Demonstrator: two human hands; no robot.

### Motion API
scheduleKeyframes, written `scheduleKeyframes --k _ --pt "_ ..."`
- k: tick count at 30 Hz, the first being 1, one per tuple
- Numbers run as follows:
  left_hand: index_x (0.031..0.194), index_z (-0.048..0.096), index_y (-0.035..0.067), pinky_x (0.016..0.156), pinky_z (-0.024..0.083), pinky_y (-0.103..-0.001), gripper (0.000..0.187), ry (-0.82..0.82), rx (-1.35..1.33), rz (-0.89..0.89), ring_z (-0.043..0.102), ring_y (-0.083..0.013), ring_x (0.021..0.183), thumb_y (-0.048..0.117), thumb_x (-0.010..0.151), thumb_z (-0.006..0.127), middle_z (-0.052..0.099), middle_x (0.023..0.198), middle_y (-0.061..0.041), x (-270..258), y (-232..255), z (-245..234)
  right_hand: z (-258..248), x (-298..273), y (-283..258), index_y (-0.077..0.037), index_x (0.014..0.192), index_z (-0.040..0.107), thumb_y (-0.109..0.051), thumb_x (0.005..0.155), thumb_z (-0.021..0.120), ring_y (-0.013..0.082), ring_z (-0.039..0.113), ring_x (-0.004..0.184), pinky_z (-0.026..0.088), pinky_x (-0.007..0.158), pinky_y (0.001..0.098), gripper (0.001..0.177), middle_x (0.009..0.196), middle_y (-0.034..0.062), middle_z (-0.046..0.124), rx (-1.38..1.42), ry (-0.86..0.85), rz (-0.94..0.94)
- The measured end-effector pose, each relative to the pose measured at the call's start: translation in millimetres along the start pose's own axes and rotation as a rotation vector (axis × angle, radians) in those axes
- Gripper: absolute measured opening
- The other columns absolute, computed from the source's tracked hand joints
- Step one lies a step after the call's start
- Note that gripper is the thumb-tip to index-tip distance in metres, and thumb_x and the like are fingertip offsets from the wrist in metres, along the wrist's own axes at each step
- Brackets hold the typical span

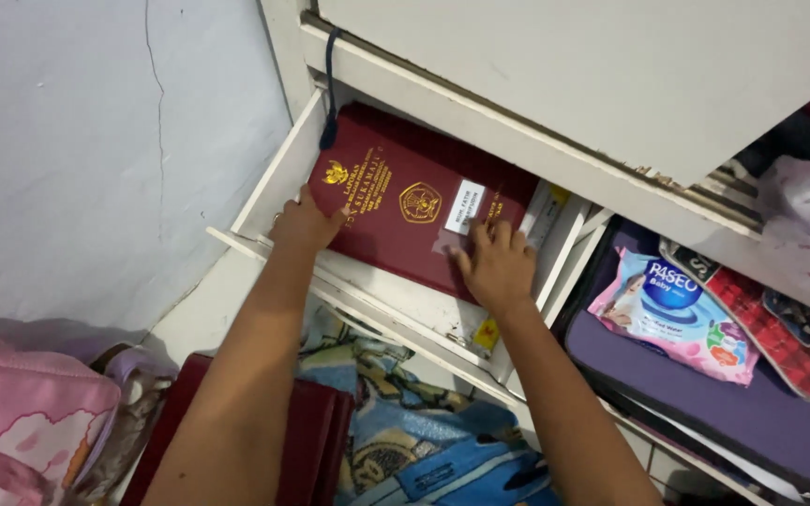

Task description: Rearranging folders, a binder, and other items inside a cabinet drawer and then closing it.

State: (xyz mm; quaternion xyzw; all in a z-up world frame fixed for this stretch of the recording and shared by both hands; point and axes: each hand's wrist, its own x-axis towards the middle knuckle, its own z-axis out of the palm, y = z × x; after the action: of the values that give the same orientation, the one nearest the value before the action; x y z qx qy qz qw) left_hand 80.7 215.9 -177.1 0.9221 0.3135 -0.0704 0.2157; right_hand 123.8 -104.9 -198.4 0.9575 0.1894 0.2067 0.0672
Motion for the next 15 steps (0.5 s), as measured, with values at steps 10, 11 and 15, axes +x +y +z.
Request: scheduleKeyframes --k 10,11,15 --pt "0.164 0.013 0.024 0.109 0.043 -0.053 0.1 -0.067 -0.171 -0.053 0.049 -0.048 0.134 0.07 0.088 0.059 0.042 0.15 -0.026 6.5 1.7 -8.2 -56.3 8.9 0.4 -0.034 0.158 0.031 -0.055 0.092 0.064 0.0508 0.053 0.128 0.051 0.103 0.0579 0.077 0.159 0.0101 0.029 0.393 -0.398 0.205" --pt "0.164 0.014 0.023 0.109 0.043 -0.053 0.1 -0.109 -0.18 -0.077 0.045 -0.0471 0.138 0.071 0.088 0.058 0.036 0.155 -0.025 12.3 1.0 -9.0 -70.4 7.0 -0.9 -0.034 0.159 0.03 -0.062 0.082 0.07 0.0516 0.046 0.134 0.044 0.108 0.0615 0.091 0.163 0.0102 0.022 0.404 -0.44 0.184" --pt "0.162 0.021 0.016 0.111 0.042 -0.053 0.105 -0.192 -0.16 -0.147 0.04 -0.0449 0.142 0.073 0.082 0.06 0.029 0.159 -0.025 10.5 4.1 -23.6 -94.6 4.6 -10.6 -0.037 0.16 0.028 -0.088 0.064 0.068 0.0537 0.001 0.154 0.008 0.117 0.0771 0.116 0.172 0.008 0.008 0.271 -0.484 -0.003"
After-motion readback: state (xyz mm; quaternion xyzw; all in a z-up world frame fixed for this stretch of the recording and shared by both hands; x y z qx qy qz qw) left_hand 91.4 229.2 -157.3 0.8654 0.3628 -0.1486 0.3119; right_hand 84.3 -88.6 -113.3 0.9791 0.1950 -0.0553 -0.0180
